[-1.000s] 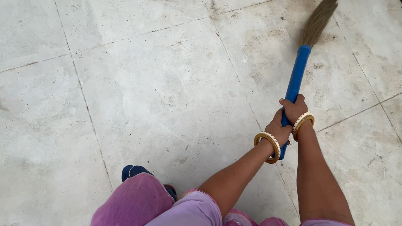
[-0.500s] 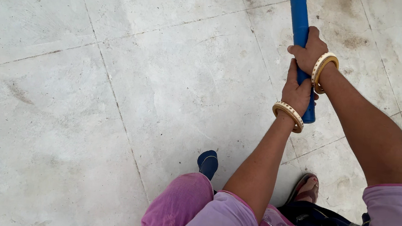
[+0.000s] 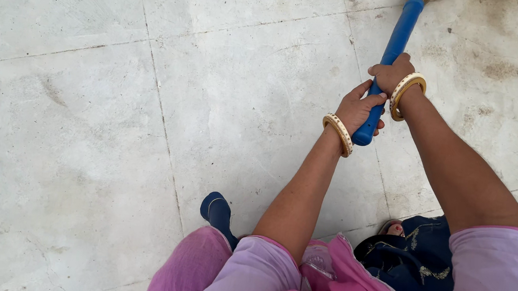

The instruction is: The person sweeps debris across a tiled floor using a long-handled broom.

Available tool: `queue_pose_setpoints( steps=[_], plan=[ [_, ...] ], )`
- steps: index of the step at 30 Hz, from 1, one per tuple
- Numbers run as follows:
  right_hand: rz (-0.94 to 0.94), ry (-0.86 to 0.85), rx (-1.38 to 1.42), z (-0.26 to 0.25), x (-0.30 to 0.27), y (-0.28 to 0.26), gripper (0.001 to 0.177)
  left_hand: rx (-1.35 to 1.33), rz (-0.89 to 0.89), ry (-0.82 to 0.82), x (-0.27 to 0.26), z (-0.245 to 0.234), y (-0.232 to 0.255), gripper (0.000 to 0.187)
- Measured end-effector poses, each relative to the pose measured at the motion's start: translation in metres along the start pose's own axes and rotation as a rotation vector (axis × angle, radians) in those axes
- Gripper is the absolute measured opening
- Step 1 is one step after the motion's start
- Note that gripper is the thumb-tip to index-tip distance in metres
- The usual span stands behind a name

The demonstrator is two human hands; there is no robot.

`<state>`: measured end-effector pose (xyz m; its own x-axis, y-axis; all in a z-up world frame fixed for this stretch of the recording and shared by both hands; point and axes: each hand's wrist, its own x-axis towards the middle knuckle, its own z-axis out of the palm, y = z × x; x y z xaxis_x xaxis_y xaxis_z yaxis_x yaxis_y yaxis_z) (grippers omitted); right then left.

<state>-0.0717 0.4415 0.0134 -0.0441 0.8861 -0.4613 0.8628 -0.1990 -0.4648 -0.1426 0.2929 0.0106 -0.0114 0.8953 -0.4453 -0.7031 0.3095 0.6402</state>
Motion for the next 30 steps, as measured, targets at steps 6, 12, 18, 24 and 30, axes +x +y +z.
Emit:
queue_pose_setpoints(
  steps=[6, 12, 18, 24, 30],
  plan=[
    [-0.227, -0.112, -0.142, 0.001, 0.002, -0.029, 0.073, -0.008, 0.157, 0.172, -0.005, 0.023, -0.005, 0.084],
    [-0.589, -0.174, 0.063, -0.014, -0.002, -0.044, 0.073, 0.128, 0.476, 0.276, 0.012, 0.051, -0.006, 0.081],
    [-0.477, -0.024, 0.348, -0.036, 0.042, -0.003, 0.065, 0.386, 0.264, 0.127, 0.053, 0.054, 0.007, 0.082],
    [-0.076, -0.029, 0.461, -0.027, 0.108, 0.029, 0.066, 0.516, -0.054, 0.116, 0.112, 0.057, 0.016, 0.084],
    [-0.445, -0.257, 0.441, -0.002, 0.121, -0.002, 0.057, 0.507, 0.141, 0.392, 0.11, 0.052, 0.011, 0.082]
  ],
)
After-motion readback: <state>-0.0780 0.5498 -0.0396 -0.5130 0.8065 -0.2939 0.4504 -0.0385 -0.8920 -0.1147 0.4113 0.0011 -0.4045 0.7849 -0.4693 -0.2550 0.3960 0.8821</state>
